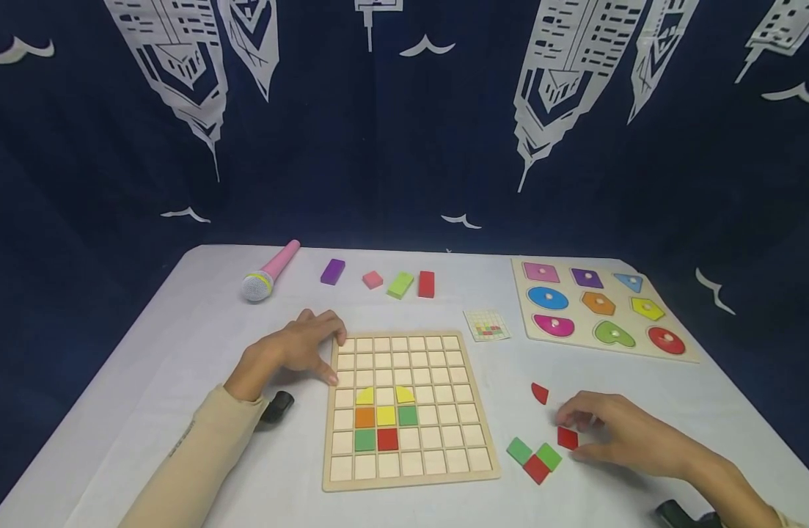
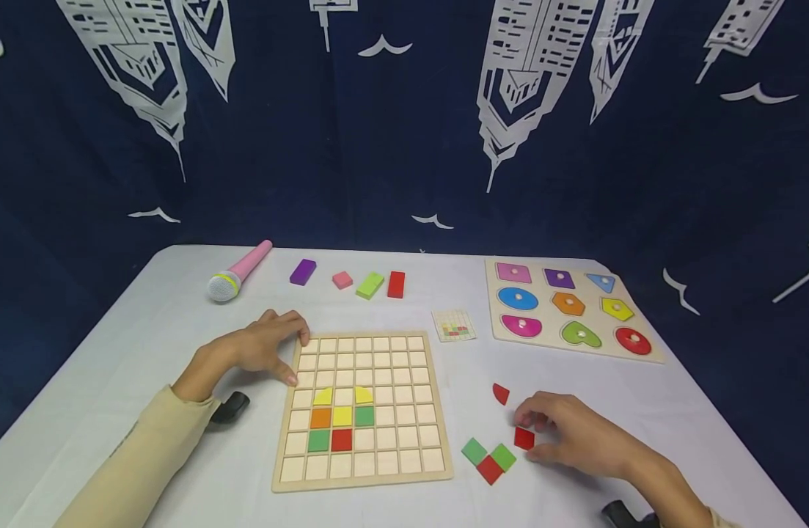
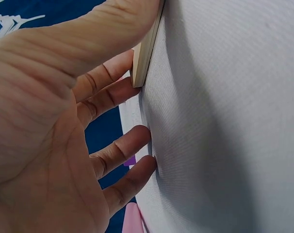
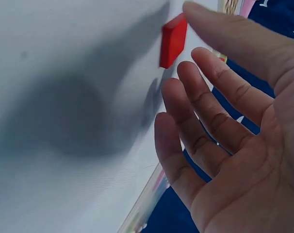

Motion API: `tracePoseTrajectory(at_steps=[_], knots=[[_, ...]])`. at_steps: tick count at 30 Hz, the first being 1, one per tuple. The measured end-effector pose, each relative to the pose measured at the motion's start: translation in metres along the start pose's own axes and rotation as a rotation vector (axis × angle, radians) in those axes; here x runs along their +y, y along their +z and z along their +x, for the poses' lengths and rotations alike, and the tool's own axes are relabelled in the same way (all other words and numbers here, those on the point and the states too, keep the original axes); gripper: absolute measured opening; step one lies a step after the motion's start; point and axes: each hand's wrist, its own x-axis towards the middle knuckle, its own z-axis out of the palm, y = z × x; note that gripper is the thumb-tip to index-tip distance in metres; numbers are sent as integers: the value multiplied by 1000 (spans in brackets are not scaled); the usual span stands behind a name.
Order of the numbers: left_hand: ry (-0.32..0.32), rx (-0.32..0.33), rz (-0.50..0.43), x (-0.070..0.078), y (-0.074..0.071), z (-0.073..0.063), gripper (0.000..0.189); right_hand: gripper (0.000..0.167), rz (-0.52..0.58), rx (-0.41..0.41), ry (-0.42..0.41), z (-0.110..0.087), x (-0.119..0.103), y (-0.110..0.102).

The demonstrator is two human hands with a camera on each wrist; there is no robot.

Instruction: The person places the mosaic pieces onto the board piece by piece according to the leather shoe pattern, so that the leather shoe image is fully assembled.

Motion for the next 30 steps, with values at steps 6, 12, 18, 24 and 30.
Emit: tracePoseTrajectory(at_steps=[6,12,18,24,30], knots=[[11,5,-8,-2,1,0,57,40,-5,-18,-7,1,4,3],[-2,0,-13,-1,1,0,58,37,-42,21,-73,6,-2,2],[2,1,-20,-1,0,0,57,28,-44,45,-134,20,-26,-1],[-4,2,-24,-1,1,0,57,23,-13,13,-218,40,-55,3],[-10,6,-13,-2,2,1,57,20,11,-11,-336,59,-82,11]])
